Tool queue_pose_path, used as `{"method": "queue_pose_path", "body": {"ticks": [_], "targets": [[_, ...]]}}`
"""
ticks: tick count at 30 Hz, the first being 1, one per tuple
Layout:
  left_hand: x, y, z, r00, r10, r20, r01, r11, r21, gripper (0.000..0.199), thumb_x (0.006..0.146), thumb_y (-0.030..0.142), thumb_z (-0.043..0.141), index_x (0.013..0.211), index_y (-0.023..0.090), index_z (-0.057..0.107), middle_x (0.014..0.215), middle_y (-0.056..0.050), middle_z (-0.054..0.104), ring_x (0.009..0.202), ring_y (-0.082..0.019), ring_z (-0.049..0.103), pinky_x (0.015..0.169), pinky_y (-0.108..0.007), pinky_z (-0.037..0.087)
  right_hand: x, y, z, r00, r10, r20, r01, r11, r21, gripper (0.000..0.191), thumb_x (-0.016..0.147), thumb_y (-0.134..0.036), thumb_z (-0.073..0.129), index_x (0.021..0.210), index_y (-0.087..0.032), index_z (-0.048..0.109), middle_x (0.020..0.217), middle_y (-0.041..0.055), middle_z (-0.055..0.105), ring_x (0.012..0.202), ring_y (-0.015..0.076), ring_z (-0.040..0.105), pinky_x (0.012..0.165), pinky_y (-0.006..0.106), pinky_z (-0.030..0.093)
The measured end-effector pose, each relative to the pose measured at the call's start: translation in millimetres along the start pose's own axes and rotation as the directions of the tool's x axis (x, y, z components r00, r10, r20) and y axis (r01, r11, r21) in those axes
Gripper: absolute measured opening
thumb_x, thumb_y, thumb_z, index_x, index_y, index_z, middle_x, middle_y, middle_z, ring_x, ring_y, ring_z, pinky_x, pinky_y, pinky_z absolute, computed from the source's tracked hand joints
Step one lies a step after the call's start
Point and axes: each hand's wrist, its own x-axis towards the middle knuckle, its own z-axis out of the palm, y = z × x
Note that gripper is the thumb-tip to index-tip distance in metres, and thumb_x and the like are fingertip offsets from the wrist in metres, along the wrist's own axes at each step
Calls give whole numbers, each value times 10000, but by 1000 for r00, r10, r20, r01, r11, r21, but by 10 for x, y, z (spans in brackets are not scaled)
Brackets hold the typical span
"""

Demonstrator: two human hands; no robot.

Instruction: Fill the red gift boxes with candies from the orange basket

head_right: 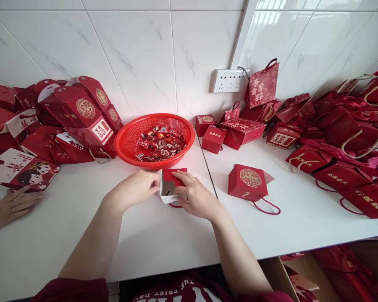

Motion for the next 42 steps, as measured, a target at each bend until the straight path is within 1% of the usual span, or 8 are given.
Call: {"method": "queue_pose_path", "body": {"ticks": [6, 12, 18, 25, 29, 33, 37, 42], "targets": [[-104, 302, 23, 993, 59, 99, -67, 995, 73, 114, 827, 263, 616, 906, 185, 643, 858, -58, 680, 695, -203, 622, 549, -269, 328, 42, 23, 7, 999, -35, -25, 35, 999, -19, 220, 910, -159, 568, 1029, -228, 739, 1520, 104, 446, 1434, 262, 369, 1151, 466, 365], [-81, 362, -32, 990, 16, 143, -49, 972, 230, 210, 796, 72, 493, 654, 134, 634, 656, -88, 589, 602, -201, 566, 526, -301, 241, 71, -53, -47, 984, -42, -171, 14, 987, -161, 222, 961, -386, 563, 954, -228, 718, 1541, 101, 398, 1446, 311, 315, 1195, 564, 209], [-56, 242, -46, 986, 48, 163, -73, 986, 153, 203, 718, 83, 520, 584, 158, 653, 591, -60, 585, 525, -176, 505, 506, -298, 263, 10, -1, -51, 826, 173, -536, -329, 920, -211, 393, 967, -398, 533, 626, -204, 536, 914, 61, 586, 980, 219, 579, 1179, 572, 165], [62, 111, 7, 976, 124, 181, -128, 992, 12, 202, 721, 153, 548, 642, 204, 726, 622, -34, 663, 528, -170, 542, 536, -298, 315, 54, 91, 9, 870, 493, -16, -493, 869, -44, 494, 942, -388, 464, 547, -204, 233, 491, -56, 346, 497, 114, 357, 929, 399, 379], [81, 79, 4, 969, 167, 180, -156, 985, -76, 280, 805, 290, 546, 567, 201, 662, 568, -16, 613, 488, -149, 493, 516, -295, 277, 89, 24, 14, 859, 511, 15, -511, 859, -20, 377, 857, -215, 426, 570, -211, 182, 502, -44, 260, 496, 128, 238, 587, 285, 285], [47, 89, 35, 982, 113, 150, -105, 993, -58, 282, 816, 277, 539, 573, 197, 657, 572, -26, 616, 502, -164, 510, 517, -298, 270, 85, -7, 16, 843, 536, 44, -536, 844, -20, 343, 770, -173, 448, 564, -214, 177, 523, -38, 227, 524, 137, 176, 518, 304, 176], [-69, 139, 49, 989, 133, 65, -131, 991, -31, 346, 774, 229, 599, 1087, 278, 738, 772, -25, 700, 669, -213, 615, 591, -286, 332, 54, 37, -12, 827, 559, 69, -560, 829, -7, 341, 770, -185, 452, 560, -215, 185, 525, -36, 228, 524, 132, 181, 507, 311, 170], [-172, 243, 21, 996, 67, 54, -70, 996, 58, 786, 797, 244, 623, 1521, 284, 321, 640, 14, 609, 551, -212, 566, 537, -282, 282, 21, 35, -49, 881, 463, 96, -463, 886, -23, 356, 766, -181, 463, 565, -209, 170, 535, -31, 245, 521, 122, 203, 509, 312, 172]]}}
